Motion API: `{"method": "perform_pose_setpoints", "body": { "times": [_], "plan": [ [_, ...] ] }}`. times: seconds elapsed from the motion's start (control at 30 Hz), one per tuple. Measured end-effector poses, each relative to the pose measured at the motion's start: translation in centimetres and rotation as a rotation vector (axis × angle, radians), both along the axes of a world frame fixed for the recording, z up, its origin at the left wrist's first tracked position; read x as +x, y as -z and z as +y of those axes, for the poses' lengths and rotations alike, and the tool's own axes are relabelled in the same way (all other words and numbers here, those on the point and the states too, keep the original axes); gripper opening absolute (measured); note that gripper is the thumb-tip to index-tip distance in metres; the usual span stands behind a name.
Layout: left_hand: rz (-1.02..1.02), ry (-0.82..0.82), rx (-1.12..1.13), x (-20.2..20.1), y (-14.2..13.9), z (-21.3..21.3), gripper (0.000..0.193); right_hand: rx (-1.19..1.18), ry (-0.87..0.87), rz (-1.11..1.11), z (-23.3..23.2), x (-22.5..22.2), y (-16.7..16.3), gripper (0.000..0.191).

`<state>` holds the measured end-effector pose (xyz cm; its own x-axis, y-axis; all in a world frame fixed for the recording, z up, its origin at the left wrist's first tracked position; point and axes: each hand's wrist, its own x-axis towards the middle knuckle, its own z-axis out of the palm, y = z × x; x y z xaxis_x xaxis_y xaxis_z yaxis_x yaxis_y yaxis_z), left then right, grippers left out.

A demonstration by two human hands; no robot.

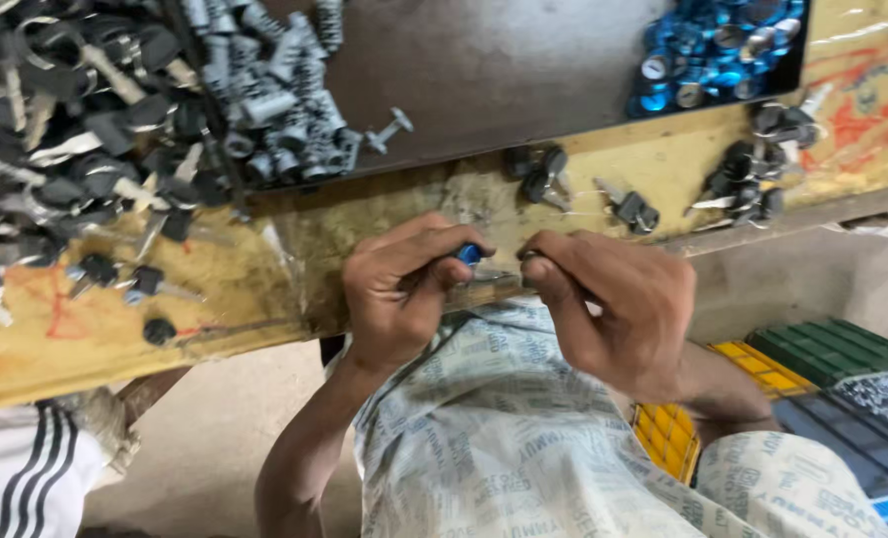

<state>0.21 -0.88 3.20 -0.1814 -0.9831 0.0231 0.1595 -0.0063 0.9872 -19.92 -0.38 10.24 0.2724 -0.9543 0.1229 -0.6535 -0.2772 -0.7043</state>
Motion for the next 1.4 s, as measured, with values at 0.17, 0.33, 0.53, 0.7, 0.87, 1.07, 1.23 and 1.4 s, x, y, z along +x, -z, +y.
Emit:
{"method": "perform_pose_setpoints", "body": {
  "times": [0.17,0.33,0.53,0.7,0.87,1.07,1.23,1.4],
  "plan": [
    [-0.112,0.103,-0.169,1.6,0.1,0.0,0.021,-0.209,-0.074,0.178,0.0,1.8,-1.2,0.011],
    [-0.177,0.103,-0.157,1.9,-0.5,0.0,0.022,-0.030,-0.157,0.073,-1.2,1.1,-1.7,0.014],
    [-0.149,0.092,-0.109,1.7,-1.0,-0.8,0.022,0.027,-0.112,0.001,-1.7,0.9,-1.6,0.016],
    [-0.137,0.183,-0.047,2.7,0.0,-0.8,0.029,0.023,-0.210,-0.046,-1.8,1.0,-0.7,0.014],
    [-0.327,0.141,-0.294,1.9,1.7,0.7,0.029,0.141,-0.144,-0.128,-1.4,1.1,1.2,0.012],
    [-0.549,-0.110,-0.421,-1.3,2.2,2.4,0.025,0.080,-0.070,-0.194,-0.8,1.7,4.5,0.010],
    [-0.415,-0.119,-0.182,-2.2,1.0,1.7,0.021,-0.147,-0.164,0.104,-1.7,0.6,4.3,0.014],
    [-0.777,-0.154,-0.376,-2.8,0.8,0.5,0.026,-0.214,-0.086,0.262,-9.1,-3.5,2.3,0.014]
  ]
}}
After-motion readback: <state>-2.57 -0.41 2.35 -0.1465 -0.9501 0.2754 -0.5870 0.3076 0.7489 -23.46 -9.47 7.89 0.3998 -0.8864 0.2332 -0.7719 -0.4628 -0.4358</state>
